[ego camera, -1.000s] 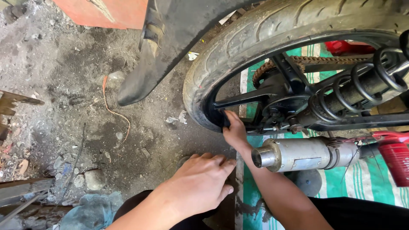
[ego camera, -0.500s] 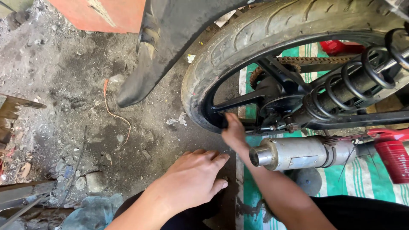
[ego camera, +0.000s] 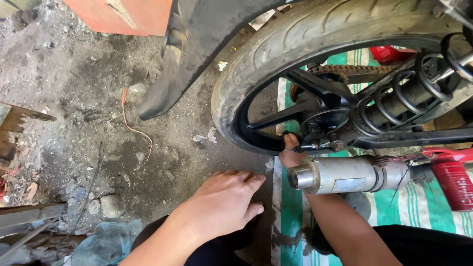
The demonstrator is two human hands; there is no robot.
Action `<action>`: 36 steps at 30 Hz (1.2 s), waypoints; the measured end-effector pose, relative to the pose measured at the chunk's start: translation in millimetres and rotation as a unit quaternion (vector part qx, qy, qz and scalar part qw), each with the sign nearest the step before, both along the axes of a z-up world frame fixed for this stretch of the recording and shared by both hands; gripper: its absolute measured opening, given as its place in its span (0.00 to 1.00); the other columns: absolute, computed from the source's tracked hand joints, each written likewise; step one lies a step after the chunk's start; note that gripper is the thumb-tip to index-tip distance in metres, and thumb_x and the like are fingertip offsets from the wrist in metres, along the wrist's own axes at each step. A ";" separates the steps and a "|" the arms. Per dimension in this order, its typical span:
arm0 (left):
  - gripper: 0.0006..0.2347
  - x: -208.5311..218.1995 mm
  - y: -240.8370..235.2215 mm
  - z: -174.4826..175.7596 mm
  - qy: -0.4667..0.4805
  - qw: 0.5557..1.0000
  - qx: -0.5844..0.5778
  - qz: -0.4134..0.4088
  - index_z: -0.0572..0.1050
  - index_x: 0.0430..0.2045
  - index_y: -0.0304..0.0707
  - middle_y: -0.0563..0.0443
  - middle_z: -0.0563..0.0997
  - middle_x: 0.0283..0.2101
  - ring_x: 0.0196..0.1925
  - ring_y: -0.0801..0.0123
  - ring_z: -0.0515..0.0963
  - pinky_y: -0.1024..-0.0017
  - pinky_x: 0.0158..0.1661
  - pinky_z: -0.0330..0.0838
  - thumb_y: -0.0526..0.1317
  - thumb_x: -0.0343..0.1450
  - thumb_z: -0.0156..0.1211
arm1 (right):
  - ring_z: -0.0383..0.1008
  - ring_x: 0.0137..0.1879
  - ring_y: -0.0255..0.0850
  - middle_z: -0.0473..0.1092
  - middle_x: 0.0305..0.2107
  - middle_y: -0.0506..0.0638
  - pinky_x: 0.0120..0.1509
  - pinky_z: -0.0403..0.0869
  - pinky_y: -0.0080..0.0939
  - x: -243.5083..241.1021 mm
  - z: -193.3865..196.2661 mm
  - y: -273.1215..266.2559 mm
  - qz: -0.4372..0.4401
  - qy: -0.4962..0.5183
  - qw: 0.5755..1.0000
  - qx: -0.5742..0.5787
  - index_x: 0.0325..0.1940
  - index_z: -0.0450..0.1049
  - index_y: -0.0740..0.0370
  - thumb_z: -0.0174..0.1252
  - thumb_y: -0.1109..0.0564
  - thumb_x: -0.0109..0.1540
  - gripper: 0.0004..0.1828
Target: The person uses a black cloth to wipe the rear tire, wheel spokes, chain, and exhaust pipe of a motorcycle. They clean the tire tread and sidewall, then move to the chain and sprocket area, and finally wipe the exhaust pipe.
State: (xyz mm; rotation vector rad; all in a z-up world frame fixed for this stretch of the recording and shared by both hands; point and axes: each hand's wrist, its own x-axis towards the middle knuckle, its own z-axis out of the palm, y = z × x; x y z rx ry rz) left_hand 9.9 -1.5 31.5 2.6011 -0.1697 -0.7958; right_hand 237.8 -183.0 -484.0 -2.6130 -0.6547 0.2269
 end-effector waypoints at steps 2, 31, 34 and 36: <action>0.27 -1.2 -0.1 -6.0 -0.020 1.000 0.000 0.000 0.70 0.72 0.36 0.33 0.79 0.63 0.59 0.33 0.80 0.38 0.57 0.74 0.51 0.79 0.61 | 0.65 0.80 0.57 0.66 0.75 0.58 0.80 0.67 0.60 -25.8 75.9 39.2 0.010 0.051 0.995 0.089 0.78 0.68 0.58 0.56 0.63 0.57 0.42; 0.26 4.2 -11.5 9.5 0.029 0.999 -0.022 0.006 0.69 0.72 0.35 0.35 0.80 0.61 0.61 0.37 0.80 0.39 0.60 0.73 0.49 0.81 0.60 | 0.82 0.24 0.42 0.81 0.34 0.58 0.20 0.74 0.34 -5.4 97.6 55.8 -0.047 0.417 0.831 0.366 0.76 0.72 0.54 0.58 0.70 0.58 0.40; 0.28 4.5 -7.9 8.4 0.029 0.999 -0.020 0.004 0.67 0.74 0.33 0.31 0.78 0.65 0.62 0.34 0.80 0.39 0.63 0.71 0.50 0.81 0.60 | 0.85 0.57 0.45 0.85 0.50 0.50 0.57 0.79 0.47 4.7 107.8 32.9 0.071 0.182 0.970 0.147 0.66 0.83 0.45 0.58 0.60 0.48 0.41; 0.28 2.1 -5.4 6.3 0.015 1.000 -0.021 0.004 0.68 0.74 0.33 0.31 0.78 0.64 0.61 0.34 0.80 0.40 0.60 0.72 0.50 0.80 0.60 | 0.74 0.75 0.49 0.76 0.66 0.59 0.80 0.69 0.49 -8.8 151.9 14.8 0.208 0.120 0.919 0.314 0.71 0.76 0.63 0.53 0.74 0.59 0.34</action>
